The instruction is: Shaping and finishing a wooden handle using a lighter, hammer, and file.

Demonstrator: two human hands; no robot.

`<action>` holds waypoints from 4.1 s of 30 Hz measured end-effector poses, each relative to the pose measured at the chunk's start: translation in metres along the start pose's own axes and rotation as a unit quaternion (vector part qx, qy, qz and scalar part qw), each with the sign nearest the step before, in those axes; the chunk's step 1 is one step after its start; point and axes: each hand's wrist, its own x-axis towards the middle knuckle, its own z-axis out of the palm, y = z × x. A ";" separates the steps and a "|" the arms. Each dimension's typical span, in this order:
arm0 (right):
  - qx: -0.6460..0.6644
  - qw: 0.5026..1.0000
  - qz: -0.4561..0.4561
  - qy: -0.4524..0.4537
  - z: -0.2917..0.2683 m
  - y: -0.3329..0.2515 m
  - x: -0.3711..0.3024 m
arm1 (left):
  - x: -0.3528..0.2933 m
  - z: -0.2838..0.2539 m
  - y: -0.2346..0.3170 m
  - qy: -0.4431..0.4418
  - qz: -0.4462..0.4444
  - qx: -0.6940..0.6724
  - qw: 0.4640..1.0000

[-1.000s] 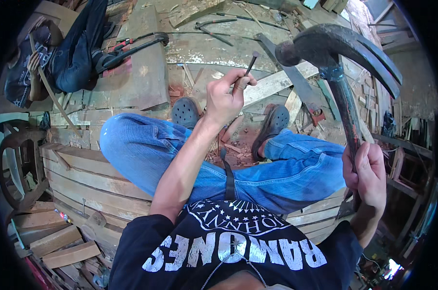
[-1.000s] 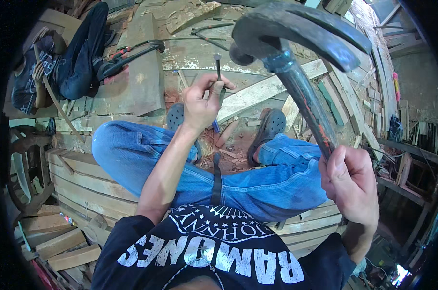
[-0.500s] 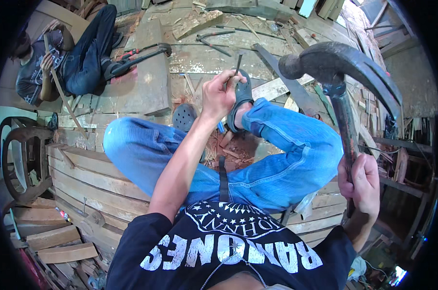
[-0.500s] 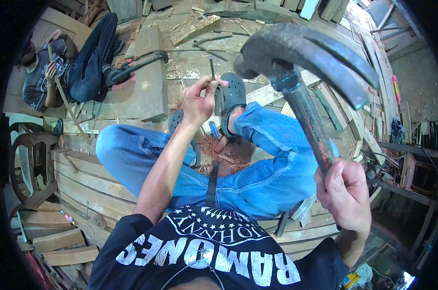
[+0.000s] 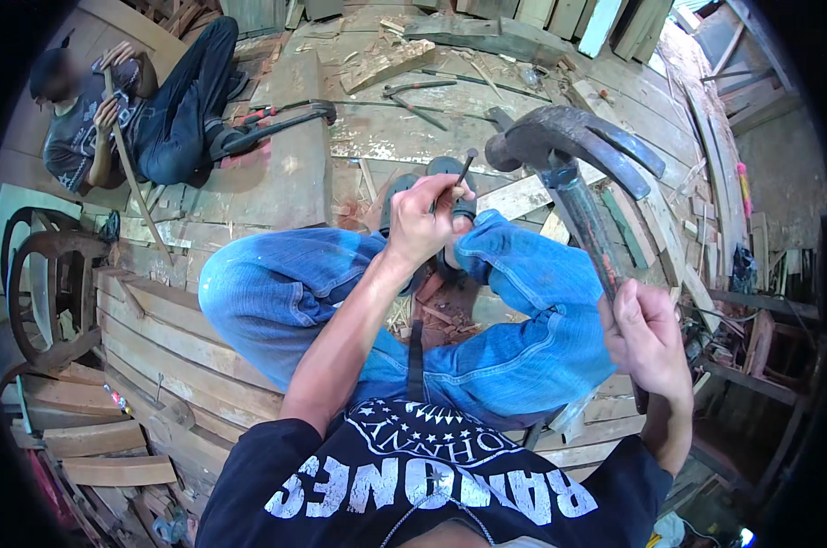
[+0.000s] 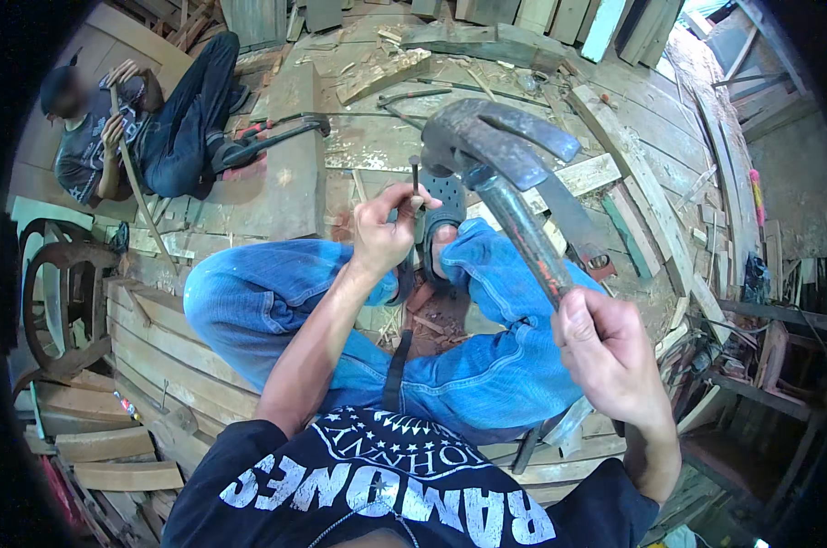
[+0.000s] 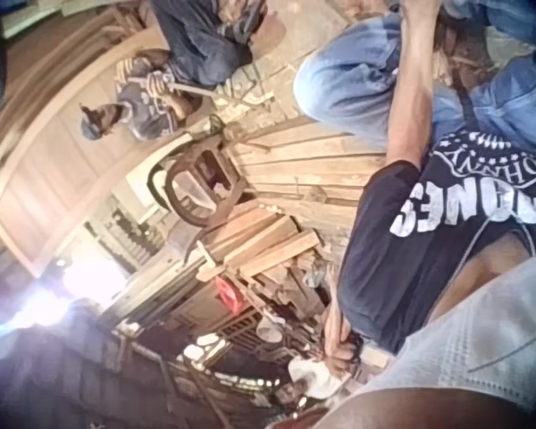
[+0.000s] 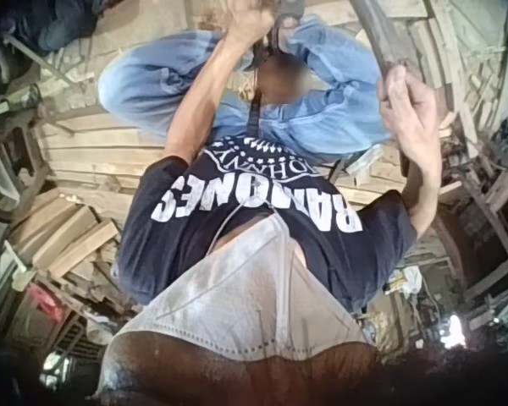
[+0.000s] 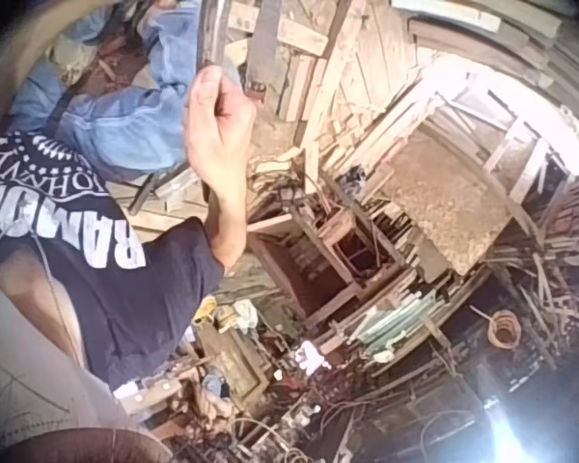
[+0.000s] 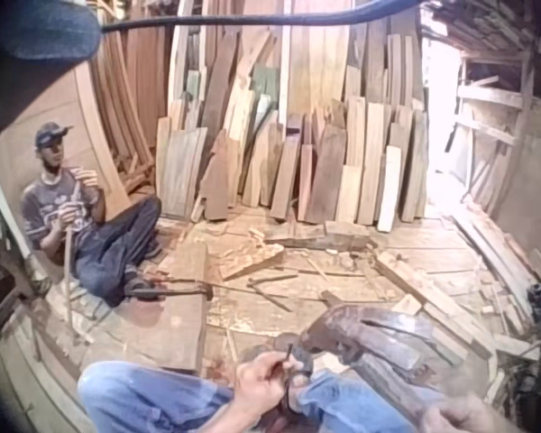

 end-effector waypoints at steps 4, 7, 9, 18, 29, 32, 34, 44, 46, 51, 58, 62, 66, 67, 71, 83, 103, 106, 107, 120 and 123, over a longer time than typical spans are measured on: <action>-0.009 0.999 0.011 0.035 0.002 -0.015 0.003 | 0.001 0.011 -0.002 -0.003 0.037 0.015 0.999; -0.033 0.998 0.021 0.043 -0.001 -0.025 0.007 | 0.002 0.014 -0.005 0.012 0.032 0.000 0.999; -0.051 0.997 0.049 0.032 -0.001 -0.029 0.012 | 0.005 0.013 -0.005 0.014 0.044 0.003 0.999; -0.078 0.970 -0.087 0.212 0.006 -0.040 -0.008 | 0.010 0.015 -0.006 0.018 0.060 -0.018 0.998; -0.059 0.987 -0.063 0.134 0.013 -0.048 -0.008 | 0.007 0.007 -0.005 0.048 0.064 -0.028 0.996; -0.013 0.975 -0.064 0.213 0.017 -0.051 -0.009 | 0.005 0.006 -0.005 0.034 0.058 -0.008 0.998; -0.008 0.983 -0.051 0.176 0.014 -0.046 -0.008 | 0.002 0.006 -0.004 0.014 0.034 -0.010 0.999; -0.011 0.992 0.059 0.107 0.013 -0.023 0.003 | -0.010 0.000 -0.005 -0.024 -0.008 -0.007 1.000; -0.010 0.992 0.042 0.117 0.014 -0.023 0.001 | -0.012 0.000 -0.007 -0.031 -0.038 -0.001 0.999; -0.020 0.995 0.001 0.094 0.012 -0.017 -0.006 | -0.029 0.005 -0.029 -0.083 -0.164 -0.018 0.983; -0.005 0.990 -0.001 0.140 0.015 -0.017 -0.019 | -0.026 0.011 -0.023 -0.133 -0.132 -0.026 0.982; 0.016 0.985 -0.030 0.172 0.014 -0.017 -0.034 | -0.009 -0.006 0.010 -0.103 -0.130 -0.097 0.981; 0.048 0.978 -0.073 0.190 0.015 -0.013 -0.043 | 0.004 -0.045 0.054 -0.096 -0.111 -0.097 0.984; 0.064 0.972 -0.078 0.214 0.016 -0.016 -0.049 | 0.005 -0.048 0.064 -0.098 -0.110 -0.115 0.982; 0.101 0.971 -0.129 0.175 0.018 -0.023 -0.050 | 0.007 -0.053 0.089 -0.071 -0.129 -0.178 0.973; 0.090 0.993 -0.024 0.076 0.014 -0.045 0.086 | 0.110 -0.085 0.100 -0.009 0.063 -0.084 0.994; -0.517 0.840 -0.109 0.124 -0.017 0.336 0.293 | 0.120 -0.038 0.062 0.012 -0.052 -0.104 0.993; -0.449 0.879 -0.078 0.144 -0.021 0.350 0.288 | 0.119 -0.031 0.058 0.021 -0.055 -0.089 0.994; -0.421 0.890 -0.092 0.151 -0.022 0.354 0.289 | 0.120 -0.032 0.058 0.002 -0.069 -0.086 0.994; -0.315 0.945 -0.035 -0.076 -0.056 0.111 0.294 | 0.115 -0.036 0.042 0.080 -0.114 -0.106 0.985; -0.319 0.921 -0.108 -0.196 -0.001 0.017 0.253 | 0.121 -0.030 0.035 0.131 -0.103 -0.112 0.980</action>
